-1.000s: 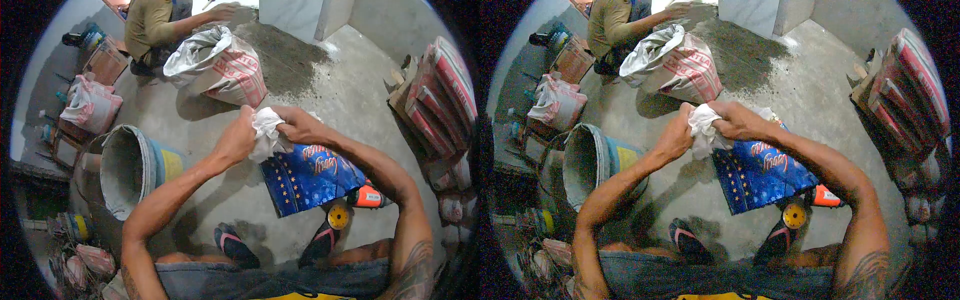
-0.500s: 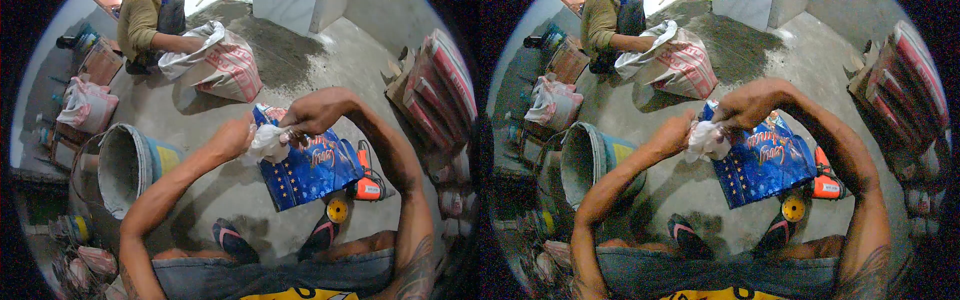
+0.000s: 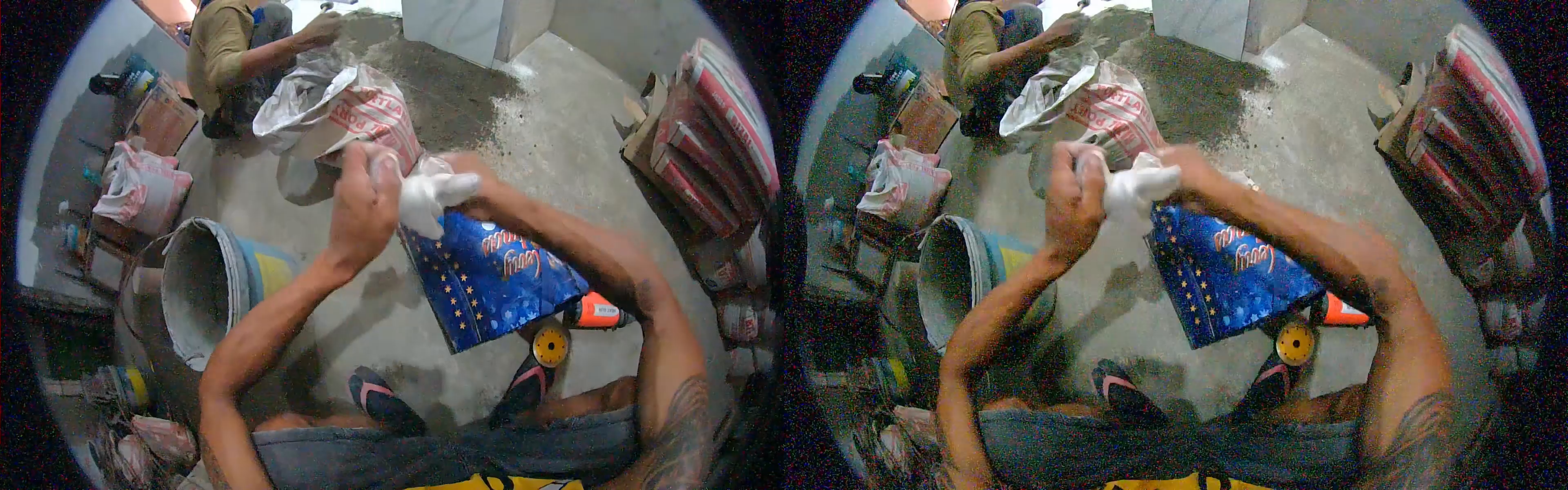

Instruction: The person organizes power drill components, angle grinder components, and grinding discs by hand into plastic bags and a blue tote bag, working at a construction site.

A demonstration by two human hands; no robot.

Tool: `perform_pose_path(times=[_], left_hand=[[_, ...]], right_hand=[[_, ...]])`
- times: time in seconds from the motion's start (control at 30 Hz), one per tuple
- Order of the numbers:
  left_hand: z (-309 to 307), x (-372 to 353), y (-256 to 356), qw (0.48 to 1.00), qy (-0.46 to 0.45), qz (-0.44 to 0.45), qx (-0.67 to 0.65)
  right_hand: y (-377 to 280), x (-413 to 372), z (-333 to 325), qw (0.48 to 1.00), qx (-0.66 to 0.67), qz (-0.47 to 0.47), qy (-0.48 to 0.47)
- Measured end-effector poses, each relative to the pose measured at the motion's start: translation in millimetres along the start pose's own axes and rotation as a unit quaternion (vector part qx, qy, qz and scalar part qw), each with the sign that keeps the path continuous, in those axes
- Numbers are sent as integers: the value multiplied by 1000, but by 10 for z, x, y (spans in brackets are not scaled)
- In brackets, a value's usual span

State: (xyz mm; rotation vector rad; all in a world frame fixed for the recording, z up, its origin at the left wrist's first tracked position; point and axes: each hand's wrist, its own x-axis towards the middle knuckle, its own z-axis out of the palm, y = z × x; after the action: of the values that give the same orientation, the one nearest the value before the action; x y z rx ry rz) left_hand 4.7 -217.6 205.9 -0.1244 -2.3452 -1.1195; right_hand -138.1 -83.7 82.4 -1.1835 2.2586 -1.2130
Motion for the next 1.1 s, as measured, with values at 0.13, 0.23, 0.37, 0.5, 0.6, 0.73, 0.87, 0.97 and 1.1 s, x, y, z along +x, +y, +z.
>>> perform_pose_path(times=[0.13,0.23,0.37,0.5,0.6,0.73,0.87,0.97,1.1], left_hand=[[-35,277,-237,993,80,-5,81],[-56,303,-394,989,67,-17,127],[-64,254,-556,973,32,21,227],[-65,131,-622,957,-108,-37,265],[-46,-22,-607,957,-177,0,230],[-64,20,-271,986,-107,48,115],[-81,255,-123,996,28,49,68],[-3,161,-510,984,3,40,176],[0,53,-624,959,-119,-38,255]], right_hand=[[-392,-402,702,580,792,191,-7],[-1078,-402,404,744,613,260,57],[-748,-313,556,964,230,61,118],[-996,-410,171,992,-6,-84,89],[-1027,-184,-311,993,-86,-78,-20],[-569,-23,-402,986,115,-123,14],[-257,-232,583,991,-109,48,54],[-440,-373,901,993,-82,-36,80],[-1213,-395,-157,969,-210,-122,-53]])
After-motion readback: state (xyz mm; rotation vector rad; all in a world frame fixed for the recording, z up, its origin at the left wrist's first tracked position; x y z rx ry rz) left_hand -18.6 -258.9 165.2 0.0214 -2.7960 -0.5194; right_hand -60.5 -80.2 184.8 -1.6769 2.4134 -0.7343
